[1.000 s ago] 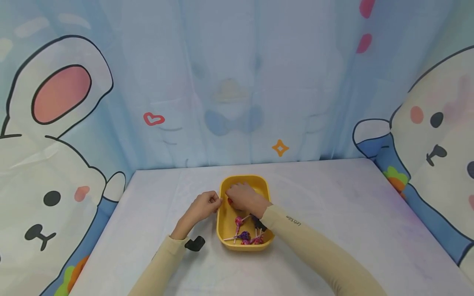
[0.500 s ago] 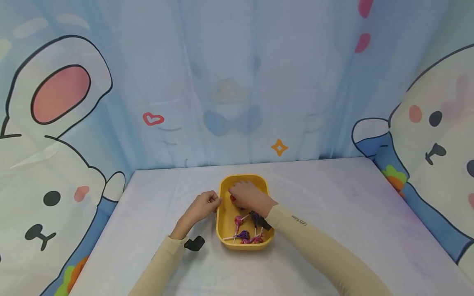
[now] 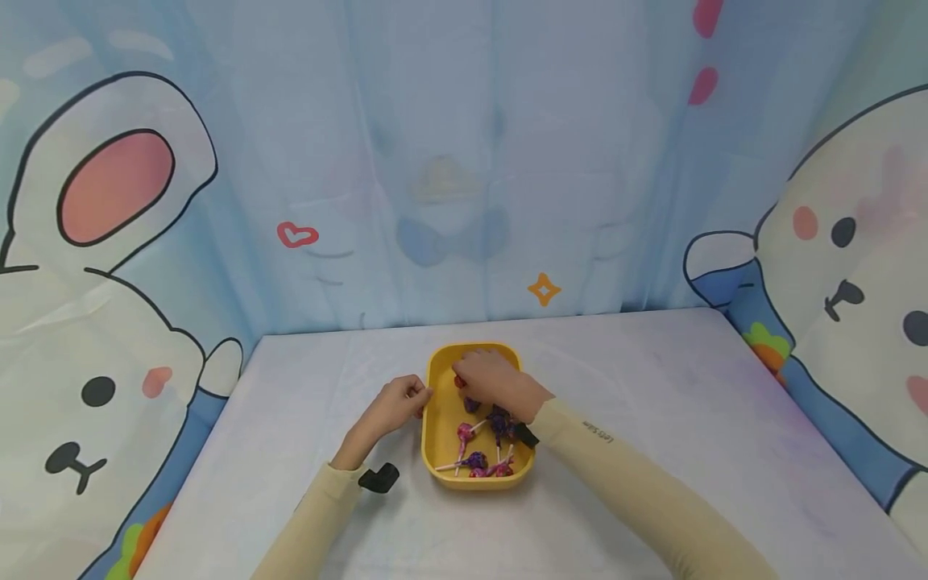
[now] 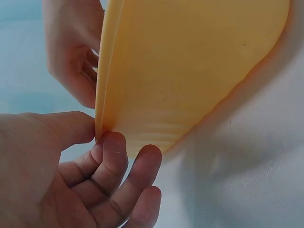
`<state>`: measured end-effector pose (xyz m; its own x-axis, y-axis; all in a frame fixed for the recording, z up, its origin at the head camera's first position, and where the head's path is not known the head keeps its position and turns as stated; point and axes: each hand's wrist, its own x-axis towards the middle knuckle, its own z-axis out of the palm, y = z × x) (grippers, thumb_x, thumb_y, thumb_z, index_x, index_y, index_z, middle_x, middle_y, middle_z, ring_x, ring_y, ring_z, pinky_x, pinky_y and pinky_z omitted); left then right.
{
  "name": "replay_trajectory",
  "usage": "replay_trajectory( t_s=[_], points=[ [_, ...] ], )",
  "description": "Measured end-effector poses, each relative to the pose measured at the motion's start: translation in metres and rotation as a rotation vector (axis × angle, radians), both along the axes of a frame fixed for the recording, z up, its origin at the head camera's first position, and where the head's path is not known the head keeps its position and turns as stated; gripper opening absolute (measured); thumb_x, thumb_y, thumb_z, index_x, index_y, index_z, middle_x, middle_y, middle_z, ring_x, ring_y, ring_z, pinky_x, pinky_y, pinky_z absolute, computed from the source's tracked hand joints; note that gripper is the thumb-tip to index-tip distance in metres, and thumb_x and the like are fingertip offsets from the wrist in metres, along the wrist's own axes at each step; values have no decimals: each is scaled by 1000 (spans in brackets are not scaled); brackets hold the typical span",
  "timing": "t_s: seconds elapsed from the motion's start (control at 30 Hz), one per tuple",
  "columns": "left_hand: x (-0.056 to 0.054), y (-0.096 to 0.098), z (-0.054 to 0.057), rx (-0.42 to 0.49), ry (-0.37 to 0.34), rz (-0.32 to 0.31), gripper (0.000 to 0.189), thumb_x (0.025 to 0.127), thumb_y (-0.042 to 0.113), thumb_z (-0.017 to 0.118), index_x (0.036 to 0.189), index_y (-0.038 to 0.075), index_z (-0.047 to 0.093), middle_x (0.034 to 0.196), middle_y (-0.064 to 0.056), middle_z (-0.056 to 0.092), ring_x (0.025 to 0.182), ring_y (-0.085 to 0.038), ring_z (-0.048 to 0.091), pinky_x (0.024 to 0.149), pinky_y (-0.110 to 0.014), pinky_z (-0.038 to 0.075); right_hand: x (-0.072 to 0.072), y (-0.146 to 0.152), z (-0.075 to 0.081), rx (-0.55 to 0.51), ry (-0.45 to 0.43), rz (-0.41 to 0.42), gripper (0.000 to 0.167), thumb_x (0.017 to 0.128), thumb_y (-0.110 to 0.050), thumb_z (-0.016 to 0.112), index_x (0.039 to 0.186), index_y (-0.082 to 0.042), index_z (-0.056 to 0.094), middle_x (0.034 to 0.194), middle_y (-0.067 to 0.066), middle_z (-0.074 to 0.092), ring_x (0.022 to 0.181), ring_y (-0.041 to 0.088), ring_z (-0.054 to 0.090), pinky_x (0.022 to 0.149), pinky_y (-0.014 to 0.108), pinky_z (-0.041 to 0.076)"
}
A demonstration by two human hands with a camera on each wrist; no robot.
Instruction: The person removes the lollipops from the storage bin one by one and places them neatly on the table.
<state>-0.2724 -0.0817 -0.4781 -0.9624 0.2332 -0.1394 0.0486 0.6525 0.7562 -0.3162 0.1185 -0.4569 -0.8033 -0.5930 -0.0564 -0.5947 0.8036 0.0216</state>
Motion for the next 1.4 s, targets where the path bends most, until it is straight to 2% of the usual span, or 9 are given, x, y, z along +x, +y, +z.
replay_trajectory(
  t_s=[0.17,0.27,0.4,0.97,1.2,1.4],
  points=[
    [1,0,2,-1,-1,-1,21,101,27,57,91,9,60,77,-2,62,70,-15,53,63,-27,42,1,8,11,-17,-21,-10,16,91,-25,74,88,-15,62,79,-3,57,70,15,51,70,33,47],
    [0,0,2,-3,5,-3,21,101,27,57,91,9,60,76,-1,61,68,-15,52,62,-26,41,5,12,20,-44,-55,-32,13,91,-24,74,92,-15,64,84,-2,60,75,16,53,73,35,48],
    [1,0,1,-3,4,-1,21,101,27,56,90,9,59,75,-1,61,67,-14,51,61,-26,40,7,20,27,-65,-58,-42,14,93,-23,73,101,-13,67,90,1,62,78,18,57,73,37,51],
    [0,-1,-2,10,30,-15,22,101,27,58,91,8,62,76,-2,64,68,-13,54,62,-25,42,5,48,25,-99,12,-54,21,92,-22,73,109,-10,68,93,4,64,80,19,60,73,35,53],
    [-1,-2,-4,18,31,-20,22,100,26,58,91,7,61,76,-2,65,67,-13,53,62,-25,41,1,64,28,-143,10,-83,24,93,-21,72,112,-7,68,96,7,65,80,19,59,73,36,53],
    [-1,-1,-3,23,31,-24,22,101,26,58,90,7,61,76,-3,64,67,-13,53,61,-24,41,-2,82,32,-222,-6,-127,21,93,-18,72,110,-7,68,97,7,66,80,19,58,75,38,53]
  ],
)
